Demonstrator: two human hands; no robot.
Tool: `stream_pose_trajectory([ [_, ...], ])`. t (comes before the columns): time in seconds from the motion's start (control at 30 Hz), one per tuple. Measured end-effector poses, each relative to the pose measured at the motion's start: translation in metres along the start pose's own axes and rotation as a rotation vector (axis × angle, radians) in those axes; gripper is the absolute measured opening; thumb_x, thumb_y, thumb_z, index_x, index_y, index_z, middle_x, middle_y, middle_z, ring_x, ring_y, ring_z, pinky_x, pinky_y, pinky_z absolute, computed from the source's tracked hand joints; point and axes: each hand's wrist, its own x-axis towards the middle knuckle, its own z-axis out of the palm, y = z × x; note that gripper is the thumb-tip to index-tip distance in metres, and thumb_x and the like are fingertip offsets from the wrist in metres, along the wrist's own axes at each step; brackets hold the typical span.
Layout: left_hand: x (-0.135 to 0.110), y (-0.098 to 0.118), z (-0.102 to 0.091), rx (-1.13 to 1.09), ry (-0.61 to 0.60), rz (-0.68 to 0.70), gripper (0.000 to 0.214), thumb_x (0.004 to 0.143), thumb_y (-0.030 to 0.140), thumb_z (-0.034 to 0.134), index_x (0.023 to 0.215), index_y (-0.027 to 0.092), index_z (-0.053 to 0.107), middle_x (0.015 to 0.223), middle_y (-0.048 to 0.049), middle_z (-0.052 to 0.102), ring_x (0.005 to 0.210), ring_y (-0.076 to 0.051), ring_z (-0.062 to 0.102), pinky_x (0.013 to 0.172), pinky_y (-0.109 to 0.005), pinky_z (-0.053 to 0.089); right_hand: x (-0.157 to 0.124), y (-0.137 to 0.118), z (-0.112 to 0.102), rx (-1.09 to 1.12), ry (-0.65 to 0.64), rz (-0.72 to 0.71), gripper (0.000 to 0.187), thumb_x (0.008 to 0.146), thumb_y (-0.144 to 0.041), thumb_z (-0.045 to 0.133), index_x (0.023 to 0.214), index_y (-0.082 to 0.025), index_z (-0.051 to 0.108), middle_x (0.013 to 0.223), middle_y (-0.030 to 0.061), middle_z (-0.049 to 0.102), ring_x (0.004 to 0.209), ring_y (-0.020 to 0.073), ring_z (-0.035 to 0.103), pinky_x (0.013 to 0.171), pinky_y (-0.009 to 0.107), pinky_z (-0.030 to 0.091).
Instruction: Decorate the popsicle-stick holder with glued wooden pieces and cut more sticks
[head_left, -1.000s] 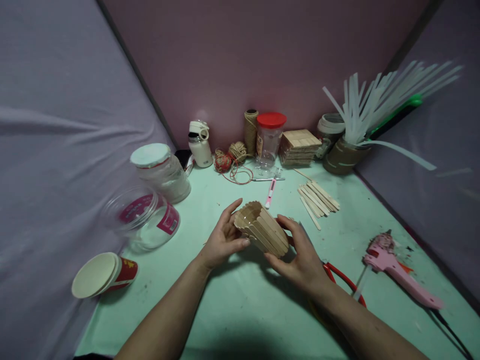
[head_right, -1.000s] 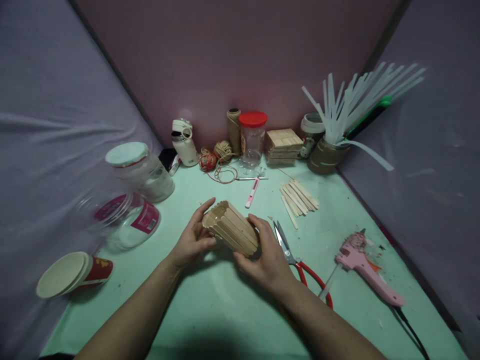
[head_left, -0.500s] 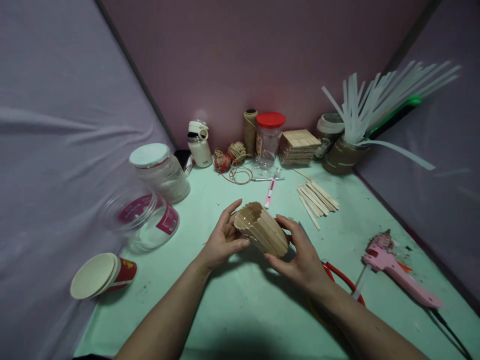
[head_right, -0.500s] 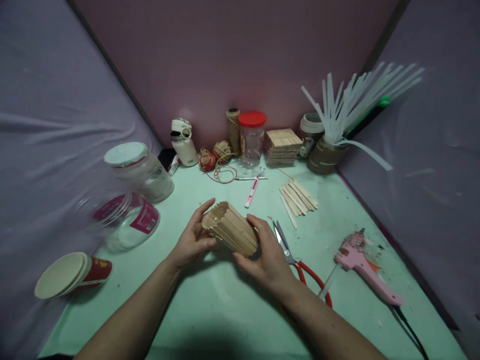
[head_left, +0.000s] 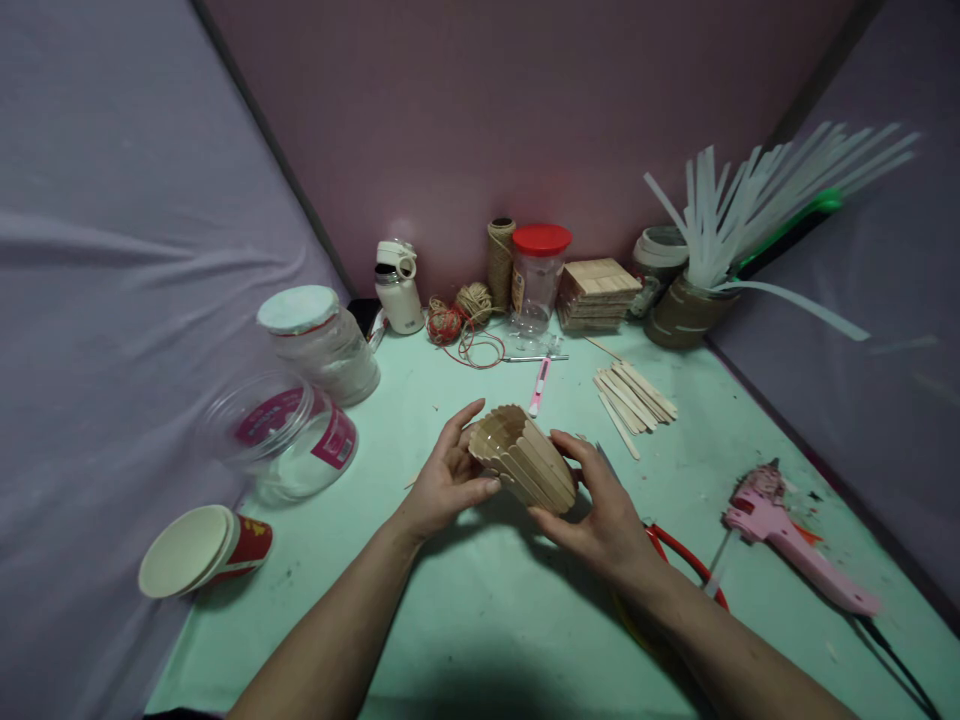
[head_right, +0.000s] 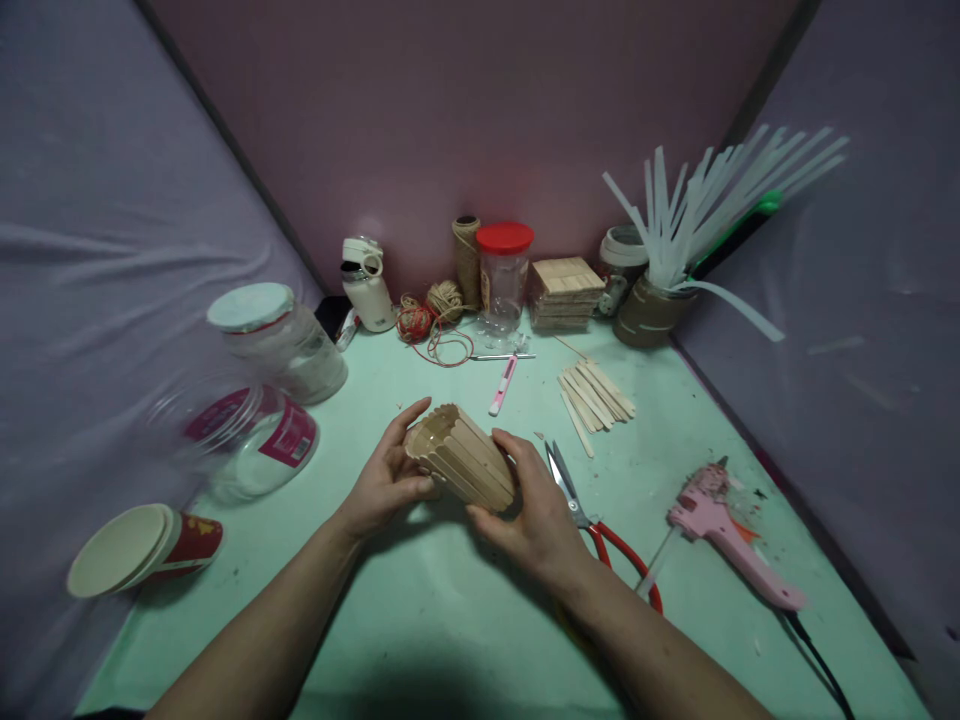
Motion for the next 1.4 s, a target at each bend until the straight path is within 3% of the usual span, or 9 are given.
stream_pose_trajectory([
  [0.67, 0.0003, -0.0049, -0.0030, 0.001, -0.021, 0.005, 0.086, 0.067, 0.022, 0.080, 0.140, 0.034, 0.036, 0.134, -0.0093, 0.054, 0.112, -0.026, 0.058, 0.098, -0.041, 0.043, 0.0006, 0.0006, 0.0000, 0.025, -0.016, 0.028, 0.066, 0.072, -0.023, 0.067, 0.132, -0.027, 0.039, 0.128, 0.0108, 0.053, 0.118, 0.0301, 0.052, 0.092, 0.048, 0.049],
  [0.93, 0.0017, -0.0053, 0.0005, -0.003, -0.048, 0.010, 0.095, 0.066, 0.028, 0.082, 0.145, 0.033, 0.028, 0.143, -0.0123, 0.046, 0.125, -0.030, 0.048, 0.105, -0.044, 0.035, 0.0004, 0.0006, 0.0047, 0.236, -0.032, 0.232, 0.068, 0.071, -0.028, 0.069, 0.132, -0.026, 0.038, 0.130, 0.0116, 0.052, 0.121, 0.0288, 0.051, 0.090, 0.044, 0.051],
  [1.4, 0.0013, -0.0061, 0.0018, -0.061, 0.021, -0.047, 0.090, 0.070, 0.026, 0.077, 0.144, 0.031, 0.027, 0.136, -0.0115, 0.053, 0.122, -0.029, 0.051, 0.102, -0.043, 0.039, 0.0023, -0.0078, 0.0041, 0.264, -0.083, 0.302, 0.064, 0.068, -0.027, 0.069, 0.126, -0.025, 0.042, 0.126, 0.0118, 0.055, 0.117, 0.0294, 0.053, 0.091, 0.046, 0.050],
])
